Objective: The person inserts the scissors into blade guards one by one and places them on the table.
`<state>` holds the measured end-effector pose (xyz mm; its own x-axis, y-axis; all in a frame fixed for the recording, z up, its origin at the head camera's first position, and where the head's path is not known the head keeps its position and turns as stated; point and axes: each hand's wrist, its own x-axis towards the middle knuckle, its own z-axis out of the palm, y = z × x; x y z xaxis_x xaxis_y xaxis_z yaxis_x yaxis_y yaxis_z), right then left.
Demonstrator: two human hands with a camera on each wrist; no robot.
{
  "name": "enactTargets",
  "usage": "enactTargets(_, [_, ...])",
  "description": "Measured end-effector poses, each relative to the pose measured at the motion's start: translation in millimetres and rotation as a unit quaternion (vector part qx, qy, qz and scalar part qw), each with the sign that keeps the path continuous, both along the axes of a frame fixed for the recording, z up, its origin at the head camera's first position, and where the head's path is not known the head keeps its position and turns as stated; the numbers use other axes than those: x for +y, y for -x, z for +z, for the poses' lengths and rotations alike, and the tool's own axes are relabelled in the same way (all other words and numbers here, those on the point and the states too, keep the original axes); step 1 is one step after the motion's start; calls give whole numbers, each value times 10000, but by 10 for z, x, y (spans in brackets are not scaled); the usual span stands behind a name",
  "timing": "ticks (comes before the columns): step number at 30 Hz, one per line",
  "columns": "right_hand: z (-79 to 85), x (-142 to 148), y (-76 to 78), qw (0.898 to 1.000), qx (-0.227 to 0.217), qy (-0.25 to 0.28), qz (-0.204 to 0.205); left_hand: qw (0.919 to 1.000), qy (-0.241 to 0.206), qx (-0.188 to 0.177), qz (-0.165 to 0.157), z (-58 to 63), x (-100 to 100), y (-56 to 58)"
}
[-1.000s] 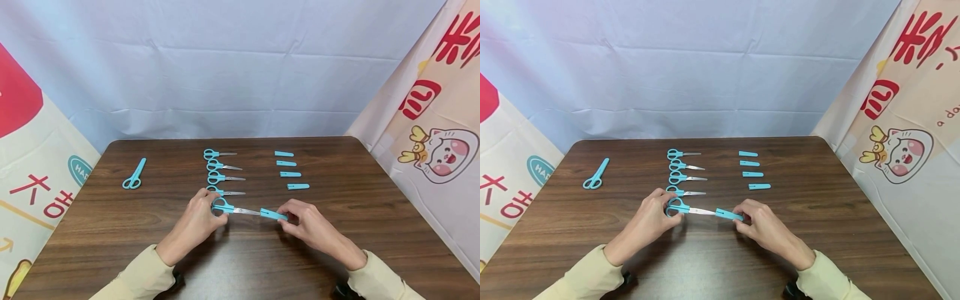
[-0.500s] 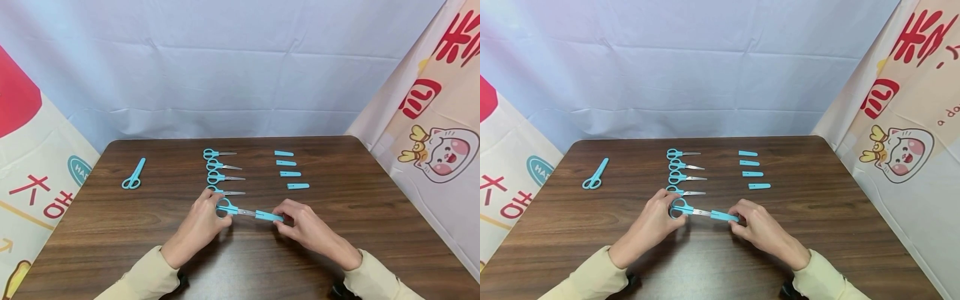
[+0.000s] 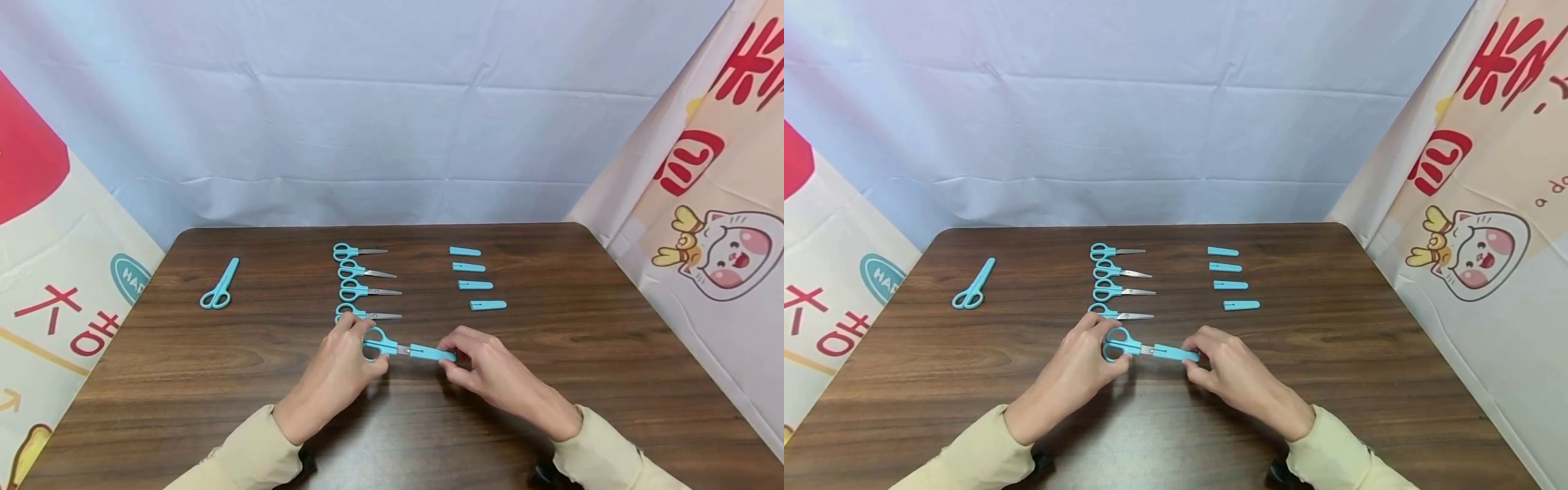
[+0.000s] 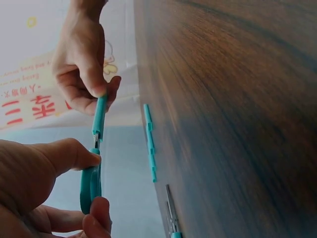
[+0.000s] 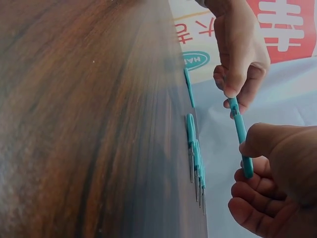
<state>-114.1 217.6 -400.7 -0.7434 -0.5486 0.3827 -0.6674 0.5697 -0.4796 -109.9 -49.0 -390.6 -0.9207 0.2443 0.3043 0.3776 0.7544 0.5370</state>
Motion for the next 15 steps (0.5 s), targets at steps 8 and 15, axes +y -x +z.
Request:
enactTargets(8, [-2,-8,14,10000,33,8,-4,9999,-82,96,-9,-8,-2,7])
enactTargets(15, [0,-23,20,10000,-38,62,17,9994,-169,282,58,-22,-12,4])
